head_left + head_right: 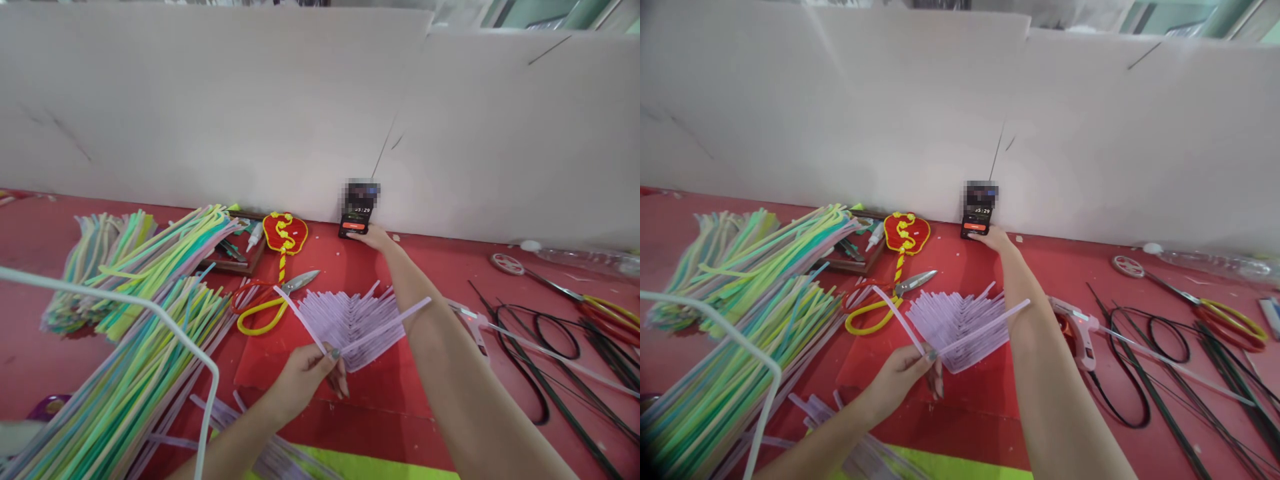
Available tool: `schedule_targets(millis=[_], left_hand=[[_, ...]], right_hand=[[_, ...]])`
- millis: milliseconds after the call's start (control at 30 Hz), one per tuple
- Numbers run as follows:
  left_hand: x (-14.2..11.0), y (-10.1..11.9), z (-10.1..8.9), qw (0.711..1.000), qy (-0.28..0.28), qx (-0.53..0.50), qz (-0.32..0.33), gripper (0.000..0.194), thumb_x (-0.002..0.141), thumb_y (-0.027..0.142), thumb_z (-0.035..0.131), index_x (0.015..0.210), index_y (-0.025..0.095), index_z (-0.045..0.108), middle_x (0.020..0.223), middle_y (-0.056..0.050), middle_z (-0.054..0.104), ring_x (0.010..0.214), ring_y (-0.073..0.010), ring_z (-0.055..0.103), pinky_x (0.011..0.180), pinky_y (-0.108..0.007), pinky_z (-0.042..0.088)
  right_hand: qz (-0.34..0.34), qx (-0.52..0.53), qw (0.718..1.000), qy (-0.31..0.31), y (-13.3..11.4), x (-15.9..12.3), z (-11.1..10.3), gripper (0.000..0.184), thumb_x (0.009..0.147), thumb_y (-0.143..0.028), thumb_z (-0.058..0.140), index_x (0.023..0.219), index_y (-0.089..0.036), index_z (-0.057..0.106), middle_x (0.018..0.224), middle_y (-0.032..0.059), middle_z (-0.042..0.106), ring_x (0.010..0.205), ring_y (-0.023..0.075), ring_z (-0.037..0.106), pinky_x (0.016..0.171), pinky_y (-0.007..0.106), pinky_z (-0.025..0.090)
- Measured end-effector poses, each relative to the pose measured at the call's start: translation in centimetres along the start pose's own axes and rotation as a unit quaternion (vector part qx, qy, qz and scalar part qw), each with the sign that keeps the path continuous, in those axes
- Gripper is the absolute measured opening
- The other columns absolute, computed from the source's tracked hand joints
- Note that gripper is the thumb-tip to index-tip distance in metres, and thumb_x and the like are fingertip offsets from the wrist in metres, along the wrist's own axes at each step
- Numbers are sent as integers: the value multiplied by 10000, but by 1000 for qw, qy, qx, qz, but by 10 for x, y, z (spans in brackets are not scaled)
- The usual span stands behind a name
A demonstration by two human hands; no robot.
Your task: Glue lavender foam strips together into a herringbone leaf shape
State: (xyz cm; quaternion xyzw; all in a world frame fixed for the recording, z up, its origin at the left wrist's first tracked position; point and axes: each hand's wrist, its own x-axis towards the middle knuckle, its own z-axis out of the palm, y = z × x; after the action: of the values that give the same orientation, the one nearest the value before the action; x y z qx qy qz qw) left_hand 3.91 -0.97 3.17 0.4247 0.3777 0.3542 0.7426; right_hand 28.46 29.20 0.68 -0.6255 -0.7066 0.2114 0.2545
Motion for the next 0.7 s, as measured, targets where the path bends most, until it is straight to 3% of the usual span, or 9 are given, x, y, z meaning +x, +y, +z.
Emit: schedule_targets(millis=[367, 700], left_hand=[[1, -2, -1, 1000, -4, 3, 5, 562, 677, 685, 637, 665, 128, 564, 546, -41, 615, 500, -127, 582, 538, -241, 476], [1, 0, -1, 1000, -11, -7, 7, 552, 672, 674, 651, 673, 129, 568, 540, -40, 615, 501, -126, 583, 547, -239, 479]], right_hand=[[-8, 67, 997, -32, -7, -6, -7, 630, 653, -463, 759, 1201, -187, 617, 1195, 83, 657, 1121, 247, 592, 1026, 429, 408], [-19, 110, 993, -43, -8, -6, -5, 597, 632, -423, 767, 1161, -180, 631, 1148, 68, 681, 1056, 201, 622, 989, 403, 452]])
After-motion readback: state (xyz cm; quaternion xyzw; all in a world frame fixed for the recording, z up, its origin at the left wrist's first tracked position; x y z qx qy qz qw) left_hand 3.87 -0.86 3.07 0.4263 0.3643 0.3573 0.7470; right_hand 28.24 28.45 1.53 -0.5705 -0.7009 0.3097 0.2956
